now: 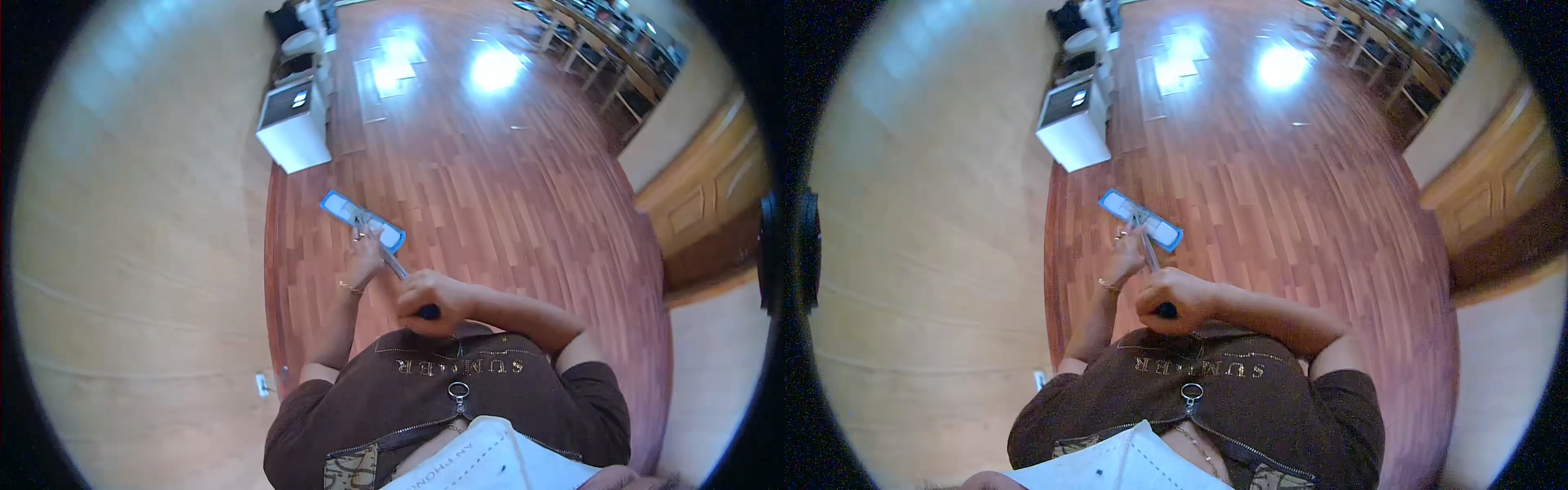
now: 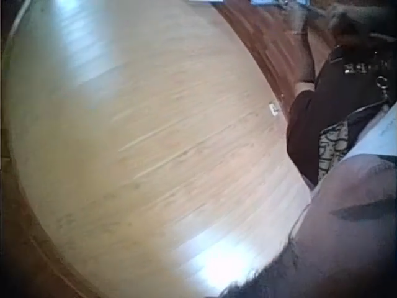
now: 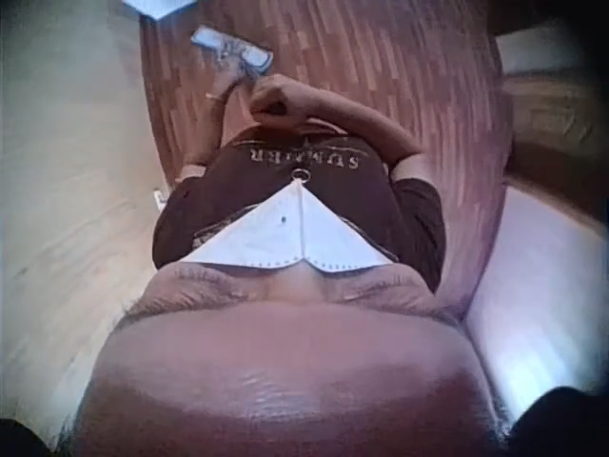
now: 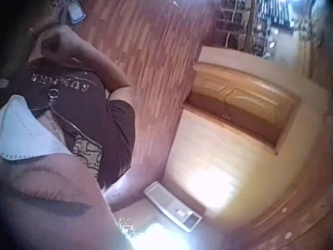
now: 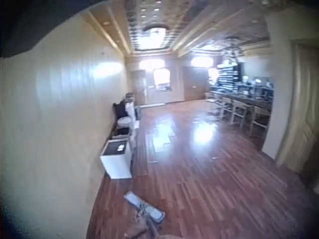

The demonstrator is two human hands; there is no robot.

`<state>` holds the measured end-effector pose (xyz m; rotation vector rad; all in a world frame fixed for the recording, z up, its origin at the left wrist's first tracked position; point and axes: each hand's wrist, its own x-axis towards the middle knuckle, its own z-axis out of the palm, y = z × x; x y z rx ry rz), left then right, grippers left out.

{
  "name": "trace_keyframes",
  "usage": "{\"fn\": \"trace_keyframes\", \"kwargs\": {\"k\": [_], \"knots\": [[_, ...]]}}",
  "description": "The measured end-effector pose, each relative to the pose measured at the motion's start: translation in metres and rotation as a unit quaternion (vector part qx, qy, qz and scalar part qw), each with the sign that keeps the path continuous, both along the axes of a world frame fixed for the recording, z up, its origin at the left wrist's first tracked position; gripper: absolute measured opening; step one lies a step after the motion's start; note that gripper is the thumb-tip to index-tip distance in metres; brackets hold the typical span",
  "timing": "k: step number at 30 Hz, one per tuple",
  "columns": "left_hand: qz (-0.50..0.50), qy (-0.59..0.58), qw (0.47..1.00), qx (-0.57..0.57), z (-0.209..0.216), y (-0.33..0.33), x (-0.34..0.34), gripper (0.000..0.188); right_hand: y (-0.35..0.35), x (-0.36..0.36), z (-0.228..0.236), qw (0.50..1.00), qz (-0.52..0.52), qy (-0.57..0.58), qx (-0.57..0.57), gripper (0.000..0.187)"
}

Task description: Mopping a large wooden floor using a flat mop.

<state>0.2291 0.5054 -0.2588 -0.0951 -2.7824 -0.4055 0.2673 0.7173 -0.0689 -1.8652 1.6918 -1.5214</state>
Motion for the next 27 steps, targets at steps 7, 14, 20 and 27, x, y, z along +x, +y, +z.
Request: {"fn": "trace_keyframes", "kwargs": {"k": [7, 14, 20, 27], "knots": [[-0.174, 0.238, 0.946, 0.132, 0.243, 0.009, 0.012, 0.028, -0.013, -0.043, -0.067, 0.997, -0.073, -0.003, -0.018, 0.019], [-0.092, 0.691, 0.715, -0.054, 0.376, 0.008, 0.116, 0.026, -0.022, -0.081, -0.082, 0.961, -0.268, 0.050, -0.033, 0.015], [-0.618, 0.711, 0.335, -0.032, 0.430, 0.071, 0.148, 0.043, -0.006, -0.078, -0.030, 0.922, -0.386, 0.024, -0.008, 0.018], [-0.598, 0.702, 0.387, 0.015, 0.430, 0.072, 0.140, 0.043, -0.002, -0.044, 0.035, 0.895, -0.443, 0.022, 0.054, 0.019]]}}
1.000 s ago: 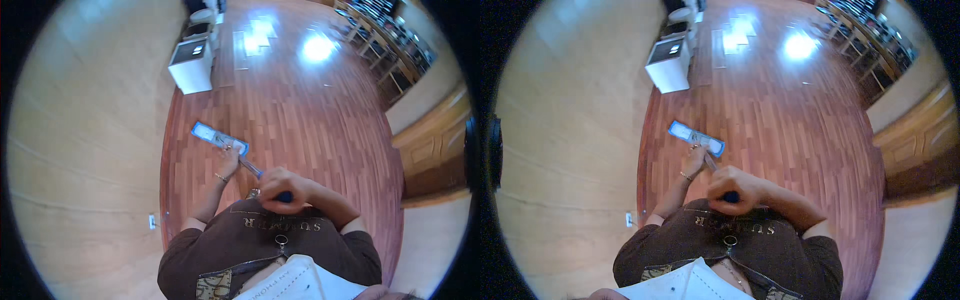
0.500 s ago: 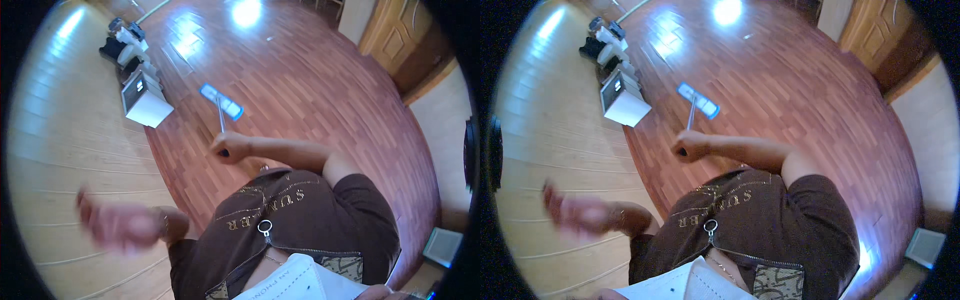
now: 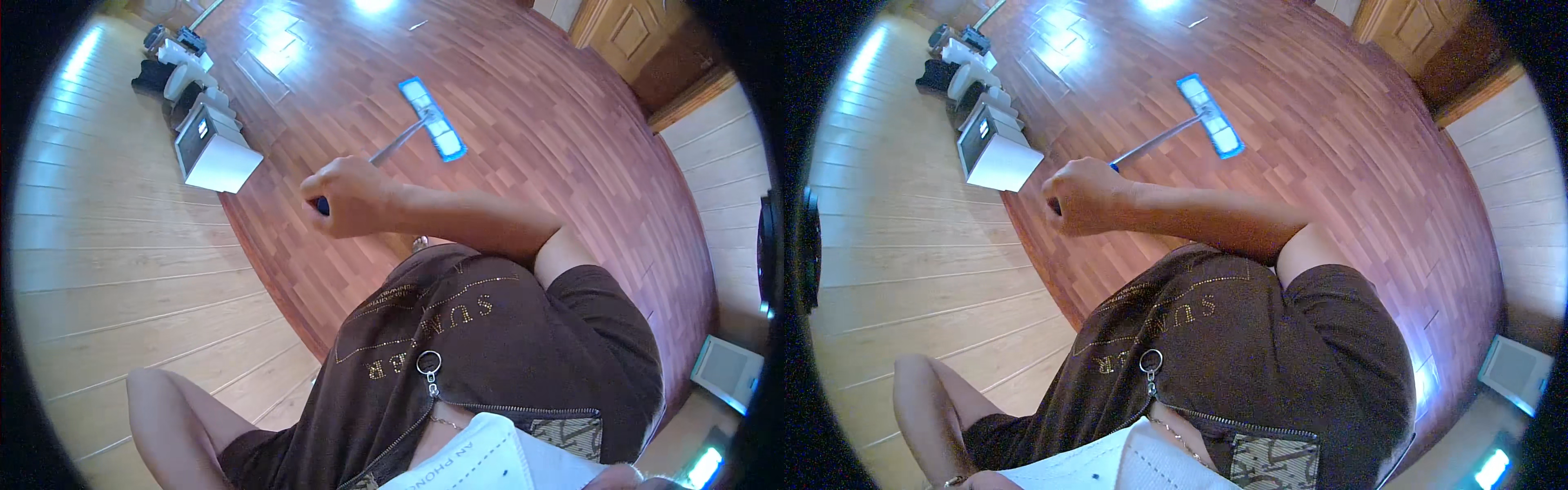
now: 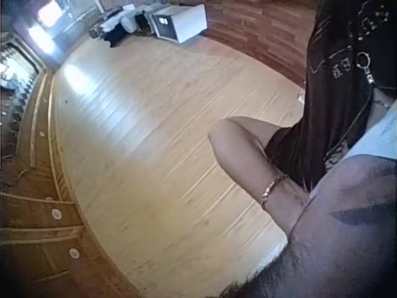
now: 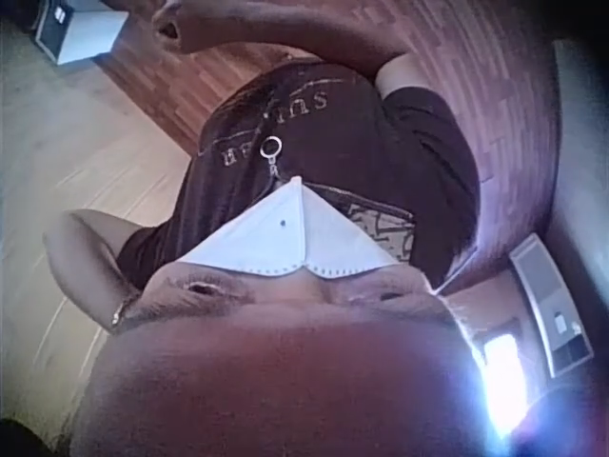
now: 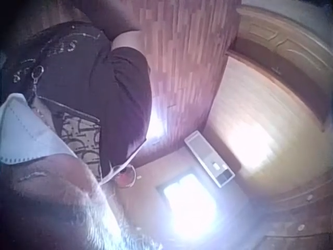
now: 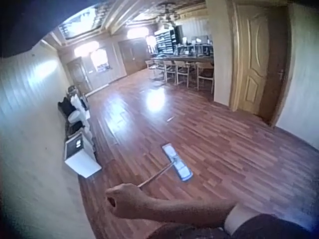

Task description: Mopping a large wooden floor using a flat mop.

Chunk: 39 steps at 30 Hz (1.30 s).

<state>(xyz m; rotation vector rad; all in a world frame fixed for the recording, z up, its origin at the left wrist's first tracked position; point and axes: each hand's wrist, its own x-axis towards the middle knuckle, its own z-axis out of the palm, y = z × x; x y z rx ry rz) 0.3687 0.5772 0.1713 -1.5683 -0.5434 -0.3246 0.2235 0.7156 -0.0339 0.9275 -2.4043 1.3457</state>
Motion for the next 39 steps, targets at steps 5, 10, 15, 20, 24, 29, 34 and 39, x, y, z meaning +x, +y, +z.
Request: {"fn": "trace_keyframes", "kwargs": {"k": [5, 10, 15, 20, 24, 29, 34, 39], "knots": [[-0.024, -0.041, 0.999, 0.023, -0.005, 0.007, -0.018, 0.043, 0.014, 0.017, 0.013, 0.998, 0.003, -0.053, 0.046, 0.023], [-0.045, -0.082, 0.995, 0.047, -0.014, 0.014, -0.035, 0.043, 0.027, 0.020, 0.006, 0.995, 0.024, -0.065, 0.066, 0.023], [-0.061, -0.125, 0.988, 0.068, -0.024, 0.018, -0.048, 0.043, 0.034, 0.000, -0.060, 0.997, 0.070, -0.016, 0.019, 0.020], [-0.066, -0.164, 0.980, 0.088, -0.034, 0.016, -0.058, 0.043, 0.080, -0.031, -0.156, 0.986, -0.037, -0.073, 0.145, 0.019], [-0.068, -0.195, 0.973, 0.108, -0.045, 0.011, -0.065, 0.044, 0.106, -0.041, -0.181, 0.978, -0.053, -0.094, 0.177, 0.020], [-0.082, -0.228, 0.961, 0.130, -0.060, 0.005, -0.078, 0.044, 0.116, -0.061, -0.195, 0.976, -0.091, -0.062, 0.189, 0.020], [-0.106, -0.261, 0.947, 0.151, -0.078, 0.002, -0.096, 0.044, 0.121, -0.065, -0.182, 0.976, -0.137, -0.047, 0.163, 0.020], [-0.114, -0.284, 0.937, 0.168, -0.078, 0.005, -0.113, 0.045, 0.113, -0.059, -0.143, 0.961, -0.164, -0.132, 0.179, 0.014]]}}
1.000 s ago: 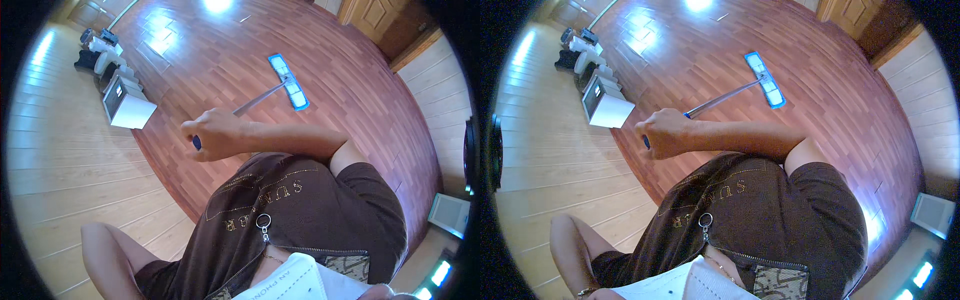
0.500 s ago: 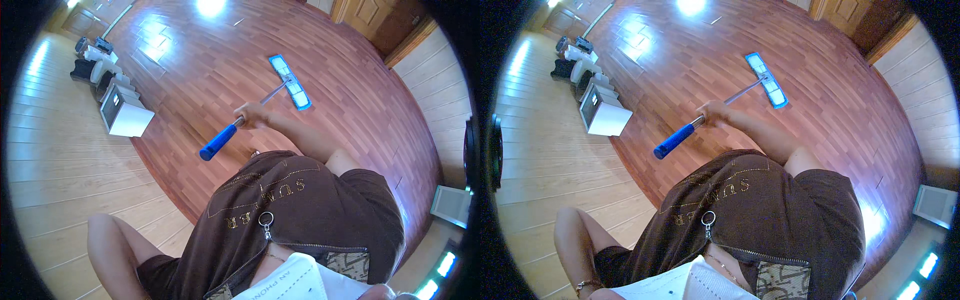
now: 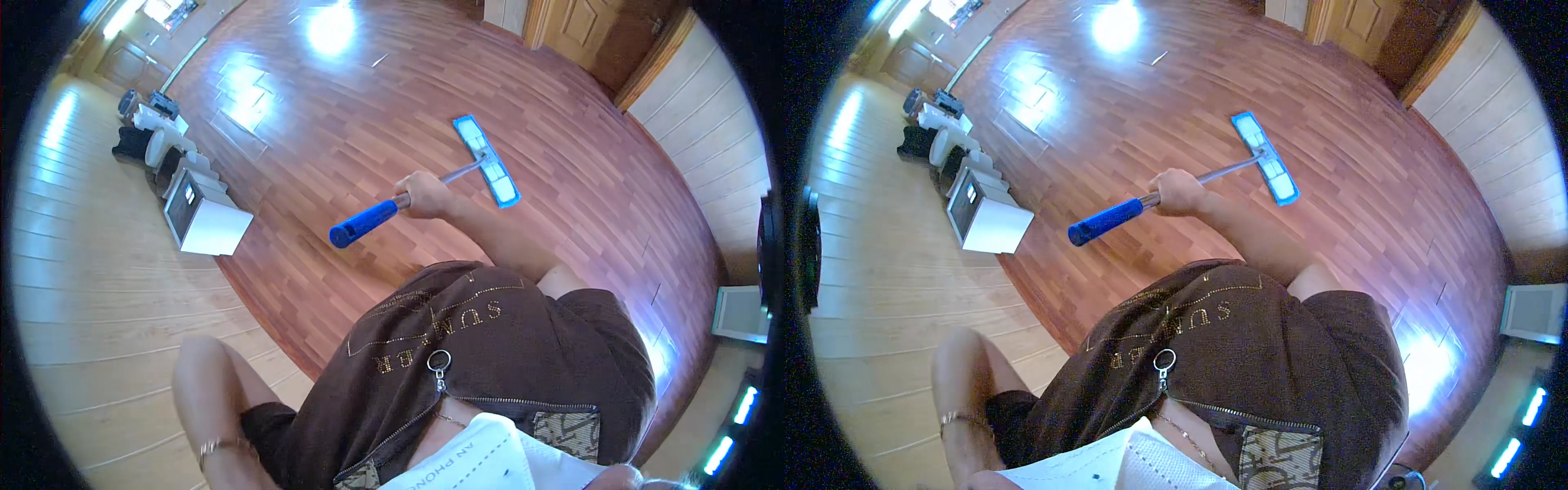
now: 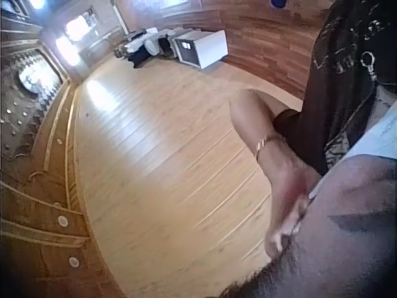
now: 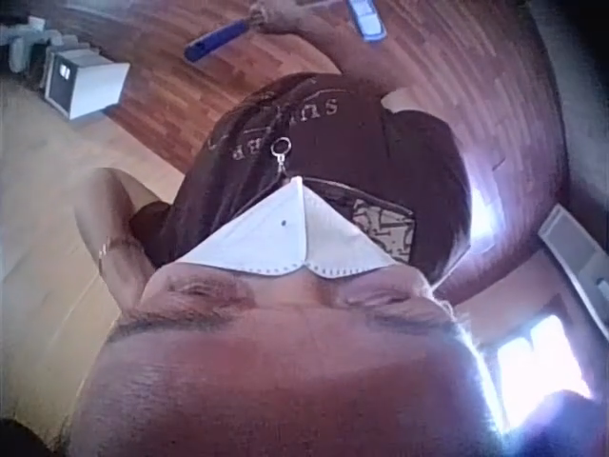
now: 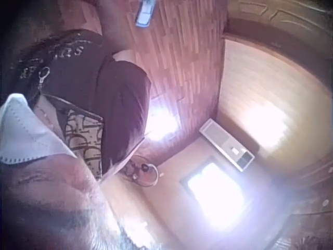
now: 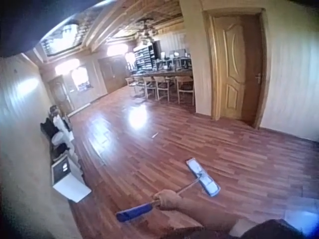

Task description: Mopping a large wooden floor using a flat mop.

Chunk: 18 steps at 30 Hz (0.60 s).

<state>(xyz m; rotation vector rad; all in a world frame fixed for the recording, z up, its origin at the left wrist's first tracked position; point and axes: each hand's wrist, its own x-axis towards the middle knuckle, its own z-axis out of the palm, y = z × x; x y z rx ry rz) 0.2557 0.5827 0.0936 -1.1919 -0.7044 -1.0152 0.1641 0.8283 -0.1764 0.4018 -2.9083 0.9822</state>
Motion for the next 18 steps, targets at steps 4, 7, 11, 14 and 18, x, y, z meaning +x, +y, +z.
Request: {"fn": "trace_keyframes", "kwargs": {"k": [4, 7, 11, 14, 18], "knots": [[-0.021, -0.013, 1.000, 0.016, -0.025, -0.012, -0.028, 0.045, 0.002, 0.010, 0.004, 0.998, -0.050, 0.012, -0.044, 0.016], [-0.047, 0.006, 0.998, 0.030, -0.043, -0.006, -0.042, 0.045, 0.009, 0.042, 0.007, 0.994, -0.098, 0.026, -0.038, 0.017], [-0.147, -0.287, 0.888, -0.328, -0.116, 0.026, -0.096, 0.079, -0.003, 0.054, 0.017, 0.988, -0.142, 0.002, -0.060, 0.017], [-0.202, -0.370, 0.811, -0.405, -0.132, 0.046, -0.098, 0.060, 0.001, 0.053, 0.014, 0.980, -0.195, -0.017, -0.044, 0.017], [-0.179, -0.415, 0.791, -0.412, -0.143, 0.068, -0.121, 0.019, 0.023, 0.061, -0.008, 0.988, -0.127, 0.012, -0.089, 0.024]]}}
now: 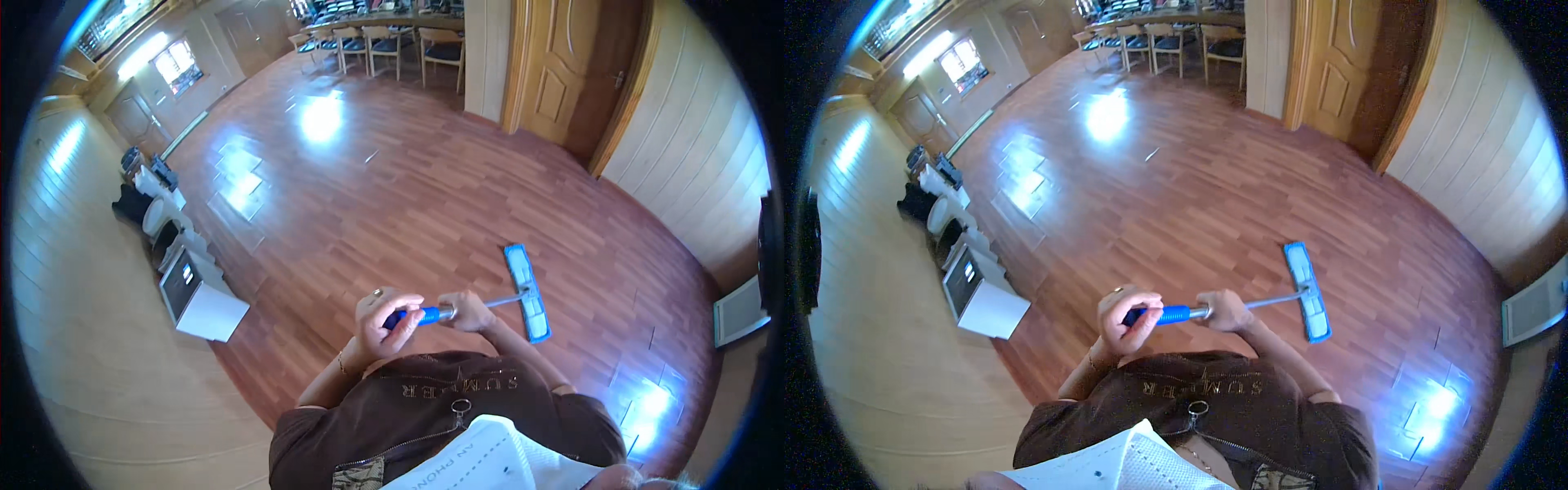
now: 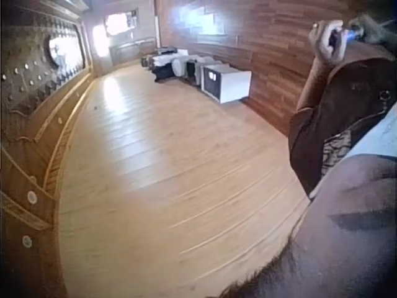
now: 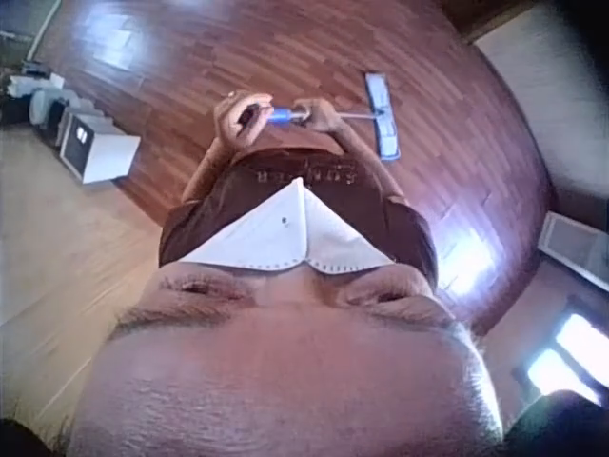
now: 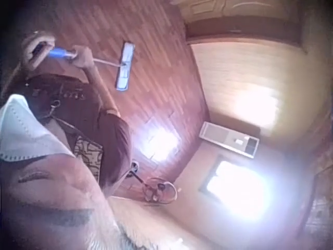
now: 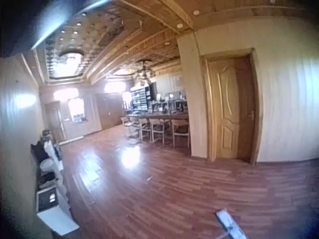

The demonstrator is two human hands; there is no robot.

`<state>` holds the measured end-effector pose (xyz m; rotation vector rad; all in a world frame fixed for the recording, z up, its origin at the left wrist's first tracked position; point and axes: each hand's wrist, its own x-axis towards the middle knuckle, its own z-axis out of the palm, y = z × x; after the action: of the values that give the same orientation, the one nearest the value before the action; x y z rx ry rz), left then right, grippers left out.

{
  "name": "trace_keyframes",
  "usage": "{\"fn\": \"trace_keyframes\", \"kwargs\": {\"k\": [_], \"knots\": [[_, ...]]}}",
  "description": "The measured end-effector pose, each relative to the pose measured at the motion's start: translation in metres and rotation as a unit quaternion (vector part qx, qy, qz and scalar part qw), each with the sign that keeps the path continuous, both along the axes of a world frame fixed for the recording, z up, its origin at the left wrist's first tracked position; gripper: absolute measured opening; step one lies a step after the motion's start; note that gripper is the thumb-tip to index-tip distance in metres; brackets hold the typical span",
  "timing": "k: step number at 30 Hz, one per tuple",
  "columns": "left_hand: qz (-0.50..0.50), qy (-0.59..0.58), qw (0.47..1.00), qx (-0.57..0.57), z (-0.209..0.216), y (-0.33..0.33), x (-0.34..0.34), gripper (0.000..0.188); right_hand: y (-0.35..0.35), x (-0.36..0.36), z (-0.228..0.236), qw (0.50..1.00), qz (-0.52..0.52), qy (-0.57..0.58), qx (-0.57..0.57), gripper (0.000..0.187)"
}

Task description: Mopping a large wooden floor using a flat mop.

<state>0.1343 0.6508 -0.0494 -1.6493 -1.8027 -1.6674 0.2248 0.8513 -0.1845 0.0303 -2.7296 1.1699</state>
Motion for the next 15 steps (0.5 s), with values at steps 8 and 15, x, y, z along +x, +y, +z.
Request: {"fn": "trace_keyframes", "kwargs": {"k": [8, 15], "knots": [[-0.143, -0.055, 0.988, -0.029, -0.039, 0.059, -0.002, 0.010, 0.095, 0.032, -0.116, 0.985, -0.171, -0.025, -0.009, 0.026], [-0.290, 0.009, 0.954, -0.077, -0.073, 0.126, 0.014, 0.014, 0.156, 0.072, -0.149, 0.950, -0.278, -0.118, 0.075, 0.015]]}}
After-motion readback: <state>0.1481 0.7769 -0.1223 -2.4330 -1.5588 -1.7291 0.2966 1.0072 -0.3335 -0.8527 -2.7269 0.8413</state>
